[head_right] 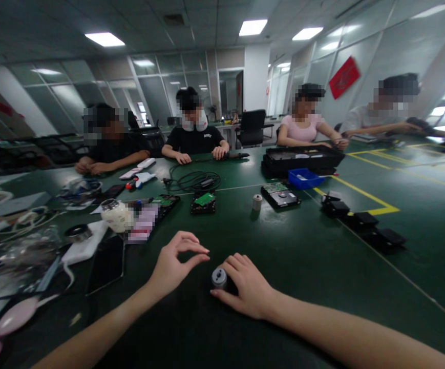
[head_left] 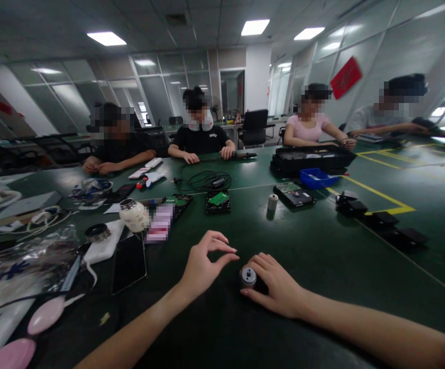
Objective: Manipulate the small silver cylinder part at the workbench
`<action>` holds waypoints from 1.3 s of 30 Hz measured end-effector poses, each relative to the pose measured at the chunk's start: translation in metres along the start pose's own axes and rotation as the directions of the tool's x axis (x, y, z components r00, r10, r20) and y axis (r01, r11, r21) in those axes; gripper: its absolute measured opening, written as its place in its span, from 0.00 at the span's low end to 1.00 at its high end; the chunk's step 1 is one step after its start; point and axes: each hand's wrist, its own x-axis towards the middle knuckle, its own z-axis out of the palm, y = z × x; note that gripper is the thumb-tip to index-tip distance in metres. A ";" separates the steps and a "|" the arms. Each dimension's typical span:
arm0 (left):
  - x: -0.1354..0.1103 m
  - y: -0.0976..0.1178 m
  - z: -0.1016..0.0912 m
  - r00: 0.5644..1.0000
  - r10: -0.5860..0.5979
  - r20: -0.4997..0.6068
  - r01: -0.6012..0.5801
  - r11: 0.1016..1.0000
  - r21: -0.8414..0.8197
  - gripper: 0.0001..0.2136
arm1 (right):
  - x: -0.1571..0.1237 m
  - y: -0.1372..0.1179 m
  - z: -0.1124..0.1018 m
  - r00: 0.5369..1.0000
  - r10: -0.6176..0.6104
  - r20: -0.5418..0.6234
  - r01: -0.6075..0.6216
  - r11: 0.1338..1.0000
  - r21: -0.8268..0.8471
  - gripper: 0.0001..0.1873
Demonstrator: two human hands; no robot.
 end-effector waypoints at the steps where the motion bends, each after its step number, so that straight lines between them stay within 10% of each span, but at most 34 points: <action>1: -0.004 0.012 0.004 0.998 0.022 0.052 -0.019 0.998 -0.051 0.05 | 0.000 0.001 0.001 1.000 -0.003 -0.001 0.003 1.000 -0.007 0.15; 9: -0.015 0.032 0.015 0.979 -0.059 0.194 0.102 0.970 -0.223 0.12 | 0.001 0.000 0.000 1.000 -0.017 0.007 0.017 1.000 -0.017 0.14; 22: -0.014 0.032 0.013 0.972 0.031 0.234 0.003 0.990 -0.141 0.07 | -0.002 0.002 0.003 1.000 -0.008 -0.017 0.007 1.000 -0.012 0.15; 25: -0.015 0.033 0.009 0.957 0.100 0.272 -0.068 0.990 -0.124 0.18 | -0.002 0.002 0.004 1.000 -0.008 -0.025 0.008 1.000 -0.010 0.16; 28: -0.016 0.031 0.010 0.975 0.065 0.214 -0.040 0.992 -0.118 0.28 | -0.001 0.001 0.003 1.000 -0.005 -0.017 0.005 1.000 -0.006 0.12; 39: -0.003 0.013 0.006 1.000 0.011 -0.027 -0.011 1.000 -0.007 0.05 | 0.000 -0.003 -0.002 1.000 0.015 0.001 -0.015 1.000 0.000 0.14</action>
